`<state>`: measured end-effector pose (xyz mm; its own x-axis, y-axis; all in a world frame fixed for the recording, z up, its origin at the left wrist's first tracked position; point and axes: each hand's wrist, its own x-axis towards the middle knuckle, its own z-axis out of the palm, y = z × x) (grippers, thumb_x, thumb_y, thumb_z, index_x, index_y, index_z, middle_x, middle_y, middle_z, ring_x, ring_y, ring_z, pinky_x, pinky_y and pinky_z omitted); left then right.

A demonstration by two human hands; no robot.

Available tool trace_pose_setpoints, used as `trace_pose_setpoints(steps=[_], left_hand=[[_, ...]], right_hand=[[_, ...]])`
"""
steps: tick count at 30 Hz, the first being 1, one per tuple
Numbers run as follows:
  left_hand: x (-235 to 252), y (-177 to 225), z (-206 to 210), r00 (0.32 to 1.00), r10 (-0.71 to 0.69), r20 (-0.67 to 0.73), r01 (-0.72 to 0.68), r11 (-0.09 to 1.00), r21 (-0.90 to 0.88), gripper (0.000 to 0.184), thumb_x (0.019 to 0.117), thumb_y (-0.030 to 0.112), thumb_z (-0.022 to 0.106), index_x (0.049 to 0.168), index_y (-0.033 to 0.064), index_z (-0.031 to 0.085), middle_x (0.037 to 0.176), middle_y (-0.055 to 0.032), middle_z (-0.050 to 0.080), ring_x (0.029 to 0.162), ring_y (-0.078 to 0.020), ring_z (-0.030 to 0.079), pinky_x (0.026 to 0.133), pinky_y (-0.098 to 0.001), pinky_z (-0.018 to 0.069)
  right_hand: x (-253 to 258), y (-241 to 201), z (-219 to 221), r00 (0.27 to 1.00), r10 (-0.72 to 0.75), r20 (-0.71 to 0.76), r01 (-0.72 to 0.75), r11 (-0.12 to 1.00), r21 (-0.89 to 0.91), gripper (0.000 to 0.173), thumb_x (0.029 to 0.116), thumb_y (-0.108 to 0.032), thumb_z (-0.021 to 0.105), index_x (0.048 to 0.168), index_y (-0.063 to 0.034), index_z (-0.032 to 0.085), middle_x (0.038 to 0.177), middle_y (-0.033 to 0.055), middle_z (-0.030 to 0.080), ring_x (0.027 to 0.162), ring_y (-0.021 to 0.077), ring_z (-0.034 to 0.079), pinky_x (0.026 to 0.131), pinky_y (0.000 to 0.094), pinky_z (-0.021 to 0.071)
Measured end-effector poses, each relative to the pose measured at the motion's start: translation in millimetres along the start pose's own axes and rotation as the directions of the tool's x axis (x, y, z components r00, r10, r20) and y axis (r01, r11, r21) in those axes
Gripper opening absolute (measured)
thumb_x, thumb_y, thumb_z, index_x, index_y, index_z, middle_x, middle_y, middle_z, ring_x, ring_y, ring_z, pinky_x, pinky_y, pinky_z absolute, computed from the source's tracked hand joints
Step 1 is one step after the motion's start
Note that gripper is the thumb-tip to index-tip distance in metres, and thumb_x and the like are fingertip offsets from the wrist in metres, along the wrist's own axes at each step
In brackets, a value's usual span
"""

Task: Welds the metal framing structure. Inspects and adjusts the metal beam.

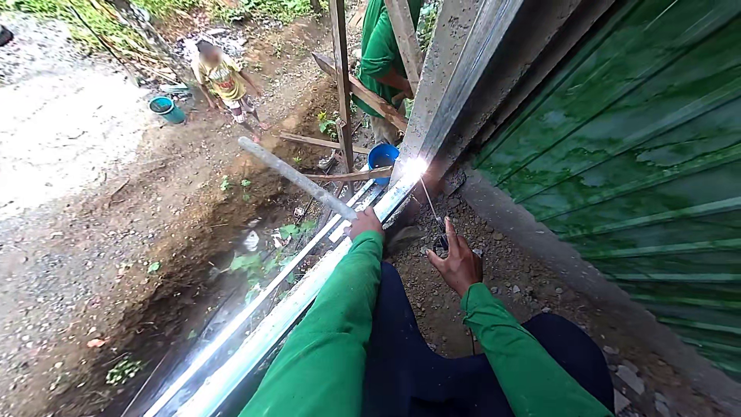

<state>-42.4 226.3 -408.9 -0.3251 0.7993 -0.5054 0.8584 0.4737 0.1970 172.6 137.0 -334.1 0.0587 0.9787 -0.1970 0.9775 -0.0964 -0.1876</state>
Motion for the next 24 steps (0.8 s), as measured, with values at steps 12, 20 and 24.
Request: trace_pose_setpoints(steps=[12,20,24], left_hand=[[0.3,-2.5,0.5,1.000,0.011,-0.011,-0.011,1.000,-0.011,0.077,0.0817,0.031,0.081,0.150,0.0169,0.047,0.143,-0.0245,0.055,0.125,-0.0490,0.057,0.094,-0.0739,0.0463],[3.5,-2.1,3.3,1.000,0.000,0.003,0.000,1.000,-0.005,0.078,0.0825,0.031,0.079,0.152,0.0200,0.046,0.146,-0.0217,0.054,0.127,-0.0479,0.057,0.094,-0.0743,0.0459],[6.1,-1.8,4.7,1.000,-0.011,0.018,0.011,1.000,0.014,0.080,0.0845,0.031,0.077,0.156,0.0220,0.043,0.151,-0.0196,0.051,0.129,-0.0465,0.055,0.097,-0.0737,0.0449]], right_hand=[[-3.0,0.8,1.1,0.998,-0.027,-0.052,0.028,0.999,0.020,0.091,0.0896,-0.063,0.065,0.164,-0.0240,0.030,0.120,0.0130,0.069,0.087,0.0295,0.072,0.074,0.0491,0.0599],[-2.1,0.6,-3.0,1.000,0.004,-0.002,-0.003,1.000,0.013,0.092,0.0897,-0.064,0.064,0.165,-0.0259,0.026,0.125,0.0141,0.068,0.091,0.0306,0.072,0.078,0.0500,0.0597],[-1.5,0.0,-3.2,1.000,0.016,0.008,-0.016,1.000,0.024,0.093,0.0888,-0.064,0.065,0.165,-0.0280,0.026,0.126,0.0125,0.067,0.091,0.0293,0.072,0.077,0.0493,0.0598]])
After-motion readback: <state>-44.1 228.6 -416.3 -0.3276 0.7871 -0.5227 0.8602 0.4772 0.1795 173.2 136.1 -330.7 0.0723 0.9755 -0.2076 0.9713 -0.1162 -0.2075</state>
